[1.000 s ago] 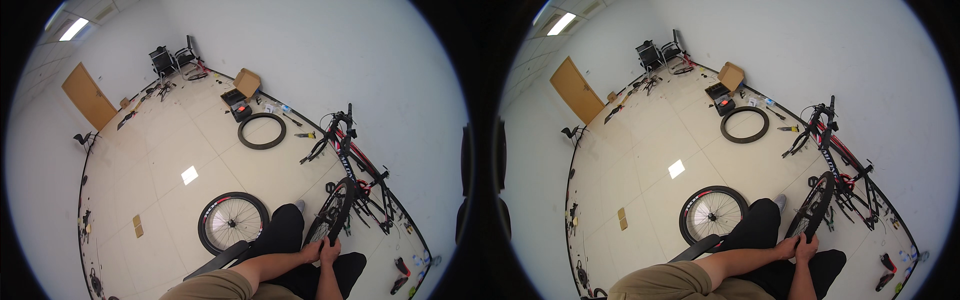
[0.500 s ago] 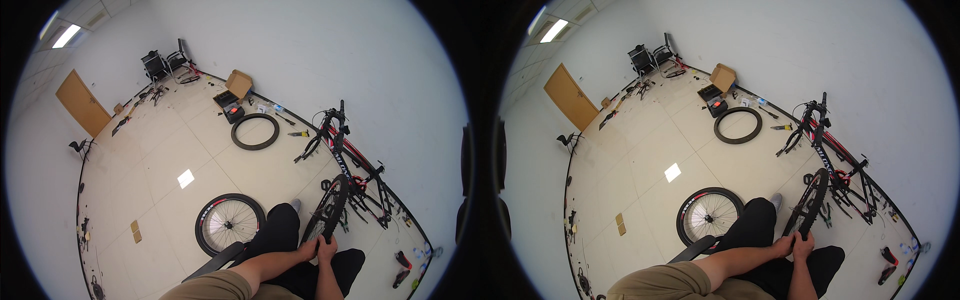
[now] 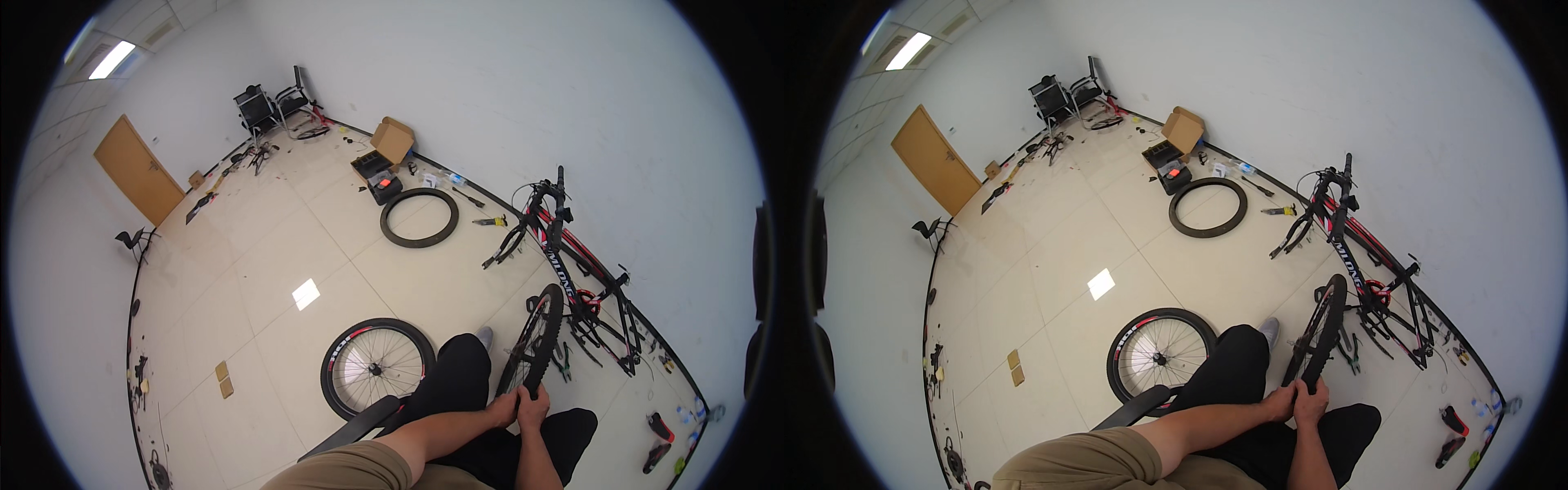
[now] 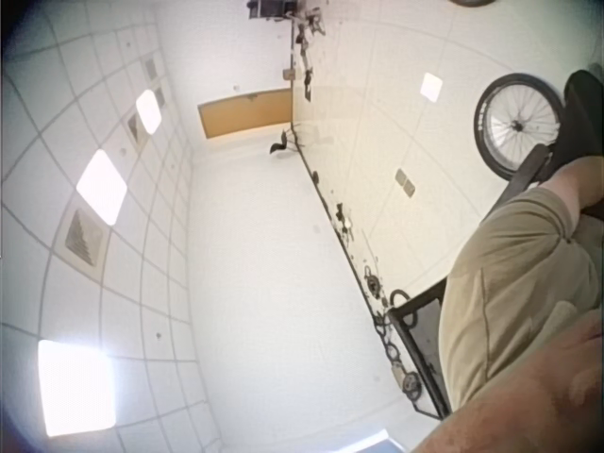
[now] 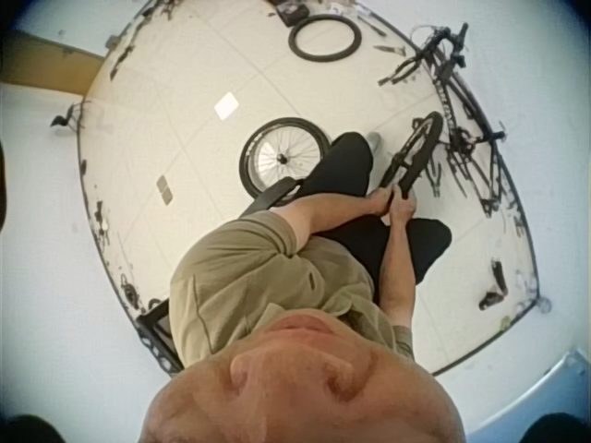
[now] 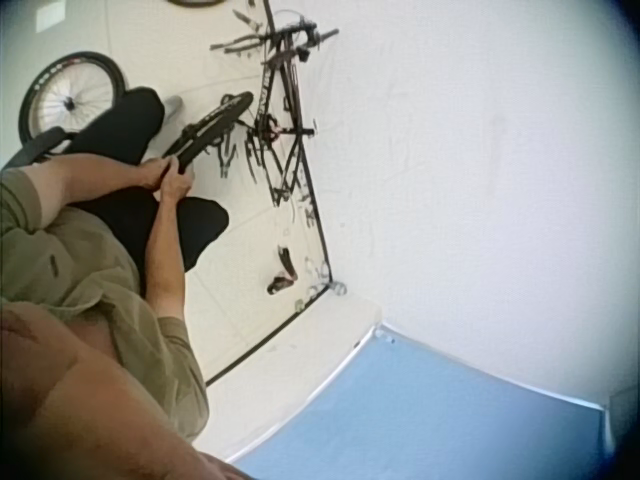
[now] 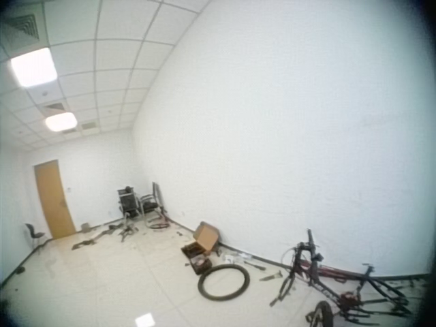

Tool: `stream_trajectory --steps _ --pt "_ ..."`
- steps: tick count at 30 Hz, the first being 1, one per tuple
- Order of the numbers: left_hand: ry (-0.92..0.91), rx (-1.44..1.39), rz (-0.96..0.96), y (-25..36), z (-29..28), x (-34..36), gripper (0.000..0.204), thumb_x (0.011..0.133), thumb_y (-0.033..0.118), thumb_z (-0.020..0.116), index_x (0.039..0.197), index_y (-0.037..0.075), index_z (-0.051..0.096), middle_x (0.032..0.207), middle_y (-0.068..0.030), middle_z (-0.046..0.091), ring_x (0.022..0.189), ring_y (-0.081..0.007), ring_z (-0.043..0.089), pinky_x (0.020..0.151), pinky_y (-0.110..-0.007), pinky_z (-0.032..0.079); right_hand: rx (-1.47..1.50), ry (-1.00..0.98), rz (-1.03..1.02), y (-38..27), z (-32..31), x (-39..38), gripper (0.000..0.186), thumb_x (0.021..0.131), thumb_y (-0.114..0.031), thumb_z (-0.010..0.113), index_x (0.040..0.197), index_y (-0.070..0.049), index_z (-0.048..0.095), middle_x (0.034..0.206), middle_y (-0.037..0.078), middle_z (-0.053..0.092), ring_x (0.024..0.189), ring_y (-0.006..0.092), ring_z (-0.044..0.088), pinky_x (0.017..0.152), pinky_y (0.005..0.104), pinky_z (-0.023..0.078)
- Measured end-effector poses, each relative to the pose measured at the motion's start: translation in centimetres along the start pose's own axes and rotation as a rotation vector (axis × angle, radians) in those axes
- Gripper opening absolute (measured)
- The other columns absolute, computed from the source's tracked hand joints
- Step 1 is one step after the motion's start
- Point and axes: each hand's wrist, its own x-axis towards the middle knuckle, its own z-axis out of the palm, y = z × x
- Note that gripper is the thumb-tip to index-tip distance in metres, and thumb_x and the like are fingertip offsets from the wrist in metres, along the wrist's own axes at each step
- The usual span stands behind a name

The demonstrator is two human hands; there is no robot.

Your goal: The person removes a bicycle tire from the rim, inspects the wheel, and then uses a tire lever to pry the tire back onto the rim. The person works on the wheel while seated in a chair.

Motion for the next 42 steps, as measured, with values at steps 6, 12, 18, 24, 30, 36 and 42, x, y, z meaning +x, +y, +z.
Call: stream_trajectory --steps 6,12,18,24,30,36,42 --pt "-0.033 0.029 -0.039 0.1 0.0 0.2 0.049 0.089 0.023 0.066 0.127 0.002 0.044 0.112 -0.0296 0.066 0.110 -0.0451 0.063 0.089 -0.051 0.052 0.022 -0.058 -0.020 -0.3 -0.1 0.0 0.040 0.084 -0.022 0.072 0.119 -0.003 0.066 0.103 0.017 0.069 0.095 0.0331 0.067 0.085 0.0417 0.051" --pt "-0.006 0.005 0.011 -0.1 -0.2 0.1 0.042 0.093 0.024 0.060 0.127 0.002 0.048 0.114 -0.0269 0.066 0.110 -0.0439 0.063 0.089 -0.050 0.051 0.063 -0.061 -0.034 -0.8 0.0 -0.1 0.038 0.084 -0.021 0.071 0.116 -0.002 0.066 0.098 0.015 0.072 0.091 0.0310 0.069 0.083 0.0401 0.052" --pt "-0.015 -0.030 0.073 0.5 -1.1 -0.4 0.039 0.092 0.021 0.061 0.124 0.001 0.052 0.116 -0.0271 0.066 0.111 -0.0441 0.062 0.090 -0.049 0.051 0.101 -0.032 -0.053 -0.3 0.2 -0.1 0.037 0.085 -0.019 0.071 0.117 -0.001 0.065 0.096 0.015 0.071 0.088 0.0303 0.069 0.080 0.0393 0.053" --pt "-0.008 -0.017 0.089 -0.7 -1.0 0.5 0.046 0.086 0.018 0.068 0.125 -0.001 0.052 0.115 -0.0268 0.066 0.111 -0.0428 0.063 0.090 -0.048 0.051 0.180 -0.040 -0.118 -0.7 0.6 0.0 0.035 0.086 -0.016 0.070 0.117 0.000 0.064 0.094 0.015 0.071 0.085 0.0273 0.068 0.078 0.0377 0.053" --pt "-0.010 -0.021 0.066 -0.1 -0.7 1.3 0.046 0.085 0.017 0.069 0.125 0.001 0.053 0.115 -0.0252 0.067 0.112 -0.0419 0.062 0.091 -0.046 0.051 0.369 -0.059 0.018 -0.3 0.5 0.7 0.032 0.087 -0.016 0.070 0.113 0.002 0.065 0.093 0.011 0.071 0.083 0.0210 0.066 0.077 0.0353 0.053" --pt "-0.075 0.072 0.076 2.0 -2.9 2.4 0.048 0.081 0.016 0.070 0.125 0.003 0.054 0.118 -0.0248 0.065 0.113 -0.0443 0.060 0.092 -0.048 0.051 0.343 -0.021 0.015 0.3 0.6 1.7 0.031 0.089 -0.019 0.069 0.111 0.002 0.066 0.095 0.011 0.070 0.084 0.0200 0.065 0.077 0.0343 0.052" --pt "-0.146 0.167 0.110 1.8 -4.1 2.8 0.058 0.078 0.016 0.072 0.130 0.003 0.051 0.118 -0.0256 0.065 0.112 -0.0427 0.062 0.093 -0.048 0.051 0.290 -0.018 0.043 -0.8 0.5 1.2 0.030 0.090 -0.018 0.068 0.112 0.002 0.066 0.097 0.010 0.070 0.086 0.0191 0.065 0.079 0.0331 0.052"
